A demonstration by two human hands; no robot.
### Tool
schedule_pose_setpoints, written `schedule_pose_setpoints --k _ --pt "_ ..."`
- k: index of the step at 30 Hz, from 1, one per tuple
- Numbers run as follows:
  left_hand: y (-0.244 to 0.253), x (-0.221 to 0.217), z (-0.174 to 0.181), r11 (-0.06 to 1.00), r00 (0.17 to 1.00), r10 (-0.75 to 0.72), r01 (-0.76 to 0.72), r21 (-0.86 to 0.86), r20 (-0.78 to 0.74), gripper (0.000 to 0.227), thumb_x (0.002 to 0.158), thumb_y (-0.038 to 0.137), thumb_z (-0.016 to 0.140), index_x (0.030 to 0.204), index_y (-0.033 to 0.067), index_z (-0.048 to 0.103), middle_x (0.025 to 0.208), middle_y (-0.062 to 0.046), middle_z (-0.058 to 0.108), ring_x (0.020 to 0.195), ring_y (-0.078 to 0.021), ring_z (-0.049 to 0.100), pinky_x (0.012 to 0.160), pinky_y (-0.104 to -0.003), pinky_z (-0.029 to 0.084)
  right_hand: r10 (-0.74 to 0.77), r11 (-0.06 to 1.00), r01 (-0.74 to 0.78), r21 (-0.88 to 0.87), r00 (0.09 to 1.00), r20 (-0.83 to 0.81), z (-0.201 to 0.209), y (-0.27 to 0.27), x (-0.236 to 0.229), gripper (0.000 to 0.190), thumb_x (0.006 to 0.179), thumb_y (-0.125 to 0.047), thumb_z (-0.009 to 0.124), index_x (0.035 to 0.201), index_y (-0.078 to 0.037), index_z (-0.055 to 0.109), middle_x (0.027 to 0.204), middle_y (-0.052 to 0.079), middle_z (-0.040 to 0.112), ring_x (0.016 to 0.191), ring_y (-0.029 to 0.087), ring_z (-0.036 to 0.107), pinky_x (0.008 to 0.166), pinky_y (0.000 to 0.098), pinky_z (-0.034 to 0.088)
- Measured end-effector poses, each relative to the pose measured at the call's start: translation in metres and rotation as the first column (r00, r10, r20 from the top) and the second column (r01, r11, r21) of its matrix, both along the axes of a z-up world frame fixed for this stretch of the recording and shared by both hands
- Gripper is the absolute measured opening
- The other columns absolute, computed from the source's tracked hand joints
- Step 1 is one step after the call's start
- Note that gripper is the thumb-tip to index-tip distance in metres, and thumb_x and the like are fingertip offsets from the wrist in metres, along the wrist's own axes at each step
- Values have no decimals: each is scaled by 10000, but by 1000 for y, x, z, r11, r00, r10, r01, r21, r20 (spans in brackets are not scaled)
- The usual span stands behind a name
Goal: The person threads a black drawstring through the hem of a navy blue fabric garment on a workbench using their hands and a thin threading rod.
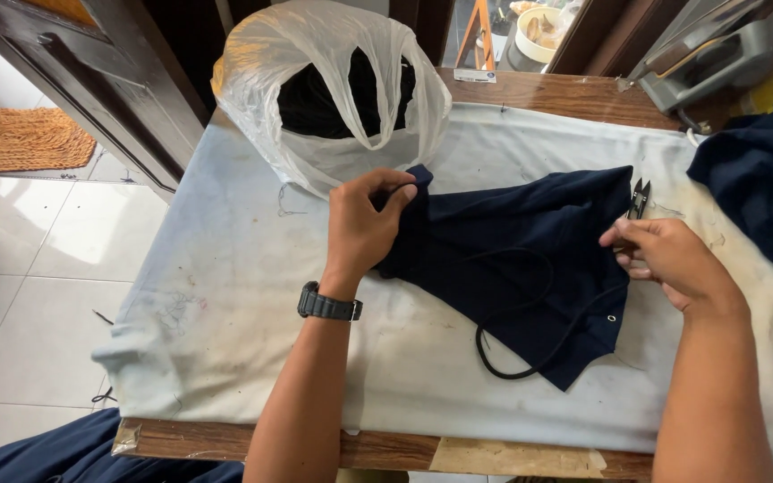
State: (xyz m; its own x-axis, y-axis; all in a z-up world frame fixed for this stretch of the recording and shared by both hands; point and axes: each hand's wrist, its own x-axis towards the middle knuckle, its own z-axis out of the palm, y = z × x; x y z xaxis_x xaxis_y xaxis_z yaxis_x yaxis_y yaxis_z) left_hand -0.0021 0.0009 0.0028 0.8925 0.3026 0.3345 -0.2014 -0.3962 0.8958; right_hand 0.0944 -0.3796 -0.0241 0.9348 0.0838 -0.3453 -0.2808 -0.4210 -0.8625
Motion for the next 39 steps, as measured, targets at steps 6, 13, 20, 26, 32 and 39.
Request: schedule_pose_setpoints --k 6,13,20,26,32,39 --pt "2 3 -4 997 993 80 -78 -17 91 63 910 132 734 959 120 772 876 23 776 778 -103 687 731 -232 565 12 992 -23 -125 996 -90 44 40 -25 423 1084 -340 583 1071 22 800 730 54 396 606 132 300 508 248 208" --pt "14 4 -6 927 877 373 -364 -89 302 56 945 79 690 978 68 734 887 -31 762 810 -146 726 761 -252 588 -174 960 213 -180 962 212 17 7 -7 197 1056 -296 602 1115 -198 762 1085 -23 595 965 114 453 737 368 336" --pt "10 5 -7 935 904 353 -333 -123 240 68 941 103 698 973 71 748 895 -35 769 844 -146 733 789 -249 592 -560 819 391 419 388 733 20 5 -15 66 1069 -21 525 1116 -52 559 929 35 470 610 81 362 461 248 248" --pt "4 6 -9 951 931 309 -299 -81 197 51 928 105 706 962 86 739 873 -25 772 828 -148 743 797 -263 598 218 724 -684 86 345 913 31 99 -112 66 1001 -195 587 1013 -146 630 948 79 734 866 198 723 770 279 649" --pt "4 5 -9 965 947 263 -260 -39 187 53 940 118 705 970 95 742 866 -12 764 823 -139 732 790 -266 592 692 353 -923 -153 148 706 44 151 -133 291 974 2 620 1235 -95 704 1070 82 794 614 117 729 471 207 497" --pt "-1 5 -10 976 947 213 -220 2 241 40 945 108 745 981 104 764 845 -72 772 845 -278 766 768 -378 598 419 904 -264 -336 398 816 14 127 -77 111 919 -117 717 993 -163 787 861 18 773 624 201 702 533 310 532"
